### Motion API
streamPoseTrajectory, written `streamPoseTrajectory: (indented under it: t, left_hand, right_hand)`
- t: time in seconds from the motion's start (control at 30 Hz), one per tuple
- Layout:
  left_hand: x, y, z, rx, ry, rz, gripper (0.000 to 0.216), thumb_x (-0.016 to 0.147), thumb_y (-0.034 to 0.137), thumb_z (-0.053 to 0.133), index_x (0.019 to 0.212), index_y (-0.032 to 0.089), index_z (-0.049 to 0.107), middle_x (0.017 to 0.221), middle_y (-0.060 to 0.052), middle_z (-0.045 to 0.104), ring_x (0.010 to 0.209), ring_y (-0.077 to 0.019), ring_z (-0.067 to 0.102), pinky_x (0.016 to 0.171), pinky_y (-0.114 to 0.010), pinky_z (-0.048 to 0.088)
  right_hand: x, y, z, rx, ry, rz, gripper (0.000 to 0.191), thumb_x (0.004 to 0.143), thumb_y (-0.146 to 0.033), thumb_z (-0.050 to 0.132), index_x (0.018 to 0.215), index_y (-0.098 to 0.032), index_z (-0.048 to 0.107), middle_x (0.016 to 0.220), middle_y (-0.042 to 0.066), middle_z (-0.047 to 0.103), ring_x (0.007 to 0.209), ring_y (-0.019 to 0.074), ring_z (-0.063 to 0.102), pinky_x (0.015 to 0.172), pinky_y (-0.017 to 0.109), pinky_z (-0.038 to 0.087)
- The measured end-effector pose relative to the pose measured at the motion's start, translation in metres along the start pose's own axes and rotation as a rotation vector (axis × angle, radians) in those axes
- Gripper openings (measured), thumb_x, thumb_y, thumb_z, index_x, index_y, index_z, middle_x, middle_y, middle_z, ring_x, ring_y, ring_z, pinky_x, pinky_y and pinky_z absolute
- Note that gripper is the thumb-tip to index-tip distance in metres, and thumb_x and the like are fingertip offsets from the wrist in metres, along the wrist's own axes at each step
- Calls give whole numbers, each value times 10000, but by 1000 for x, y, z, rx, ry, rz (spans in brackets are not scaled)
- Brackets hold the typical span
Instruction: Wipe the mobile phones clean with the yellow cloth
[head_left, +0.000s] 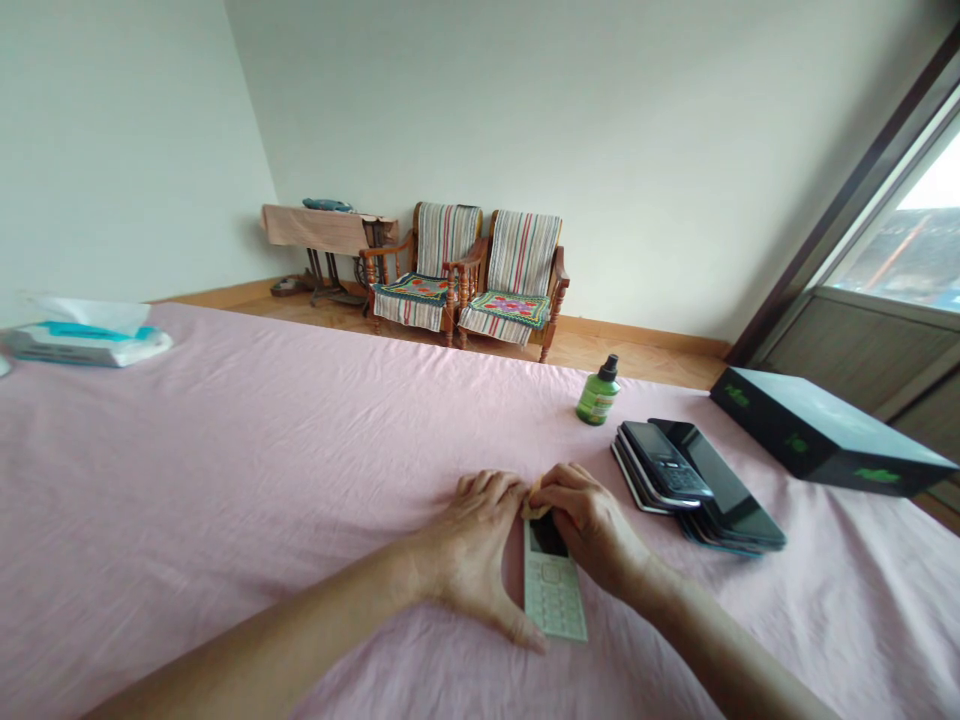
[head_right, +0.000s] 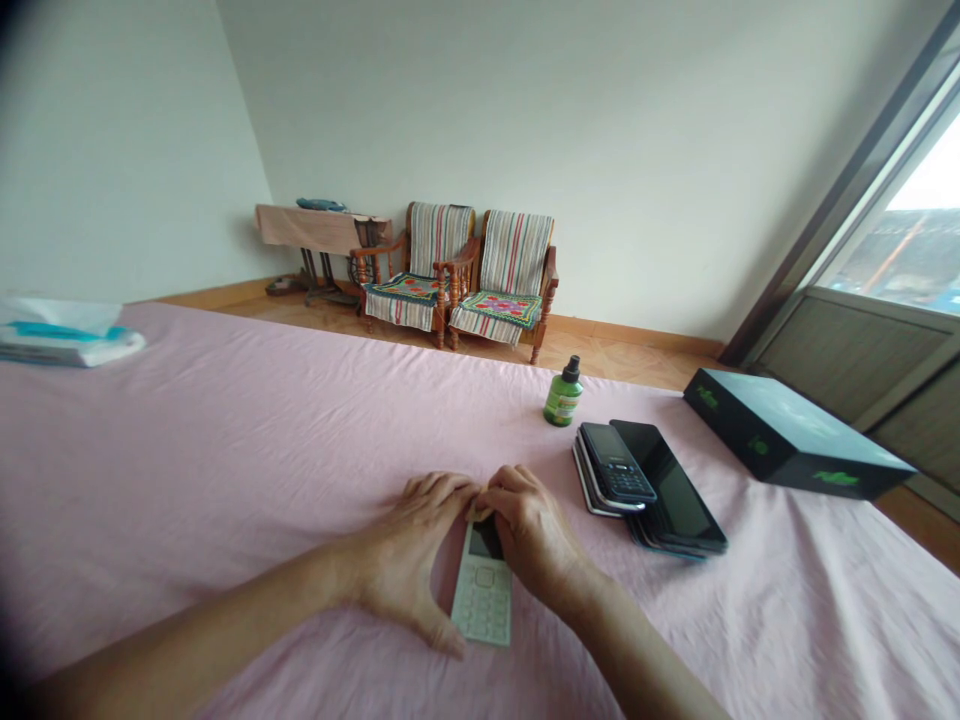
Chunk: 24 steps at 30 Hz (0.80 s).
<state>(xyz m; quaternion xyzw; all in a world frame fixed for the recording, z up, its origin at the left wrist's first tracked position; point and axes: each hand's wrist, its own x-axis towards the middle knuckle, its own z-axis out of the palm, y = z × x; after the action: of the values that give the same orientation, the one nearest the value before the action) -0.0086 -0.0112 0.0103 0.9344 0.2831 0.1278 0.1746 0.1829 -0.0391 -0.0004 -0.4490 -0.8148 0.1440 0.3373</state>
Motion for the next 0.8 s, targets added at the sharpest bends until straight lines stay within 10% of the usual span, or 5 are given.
streamPoseTrajectory:
  t: [0.8]
  left_hand:
    - [-1, 1, 0, -45, -5, -38, 975, 401, 693, 748, 1207, 248, 429, 1189, -93, 474, 1106, -350, 444, 1002, -505, 328]
  right_hand:
    - [-31, -40, -2, -154, -28, 290, 266, 711, 39, 444, 645, -168, 597, 751, 33, 565, 695, 149, 530, 616, 253, 376]
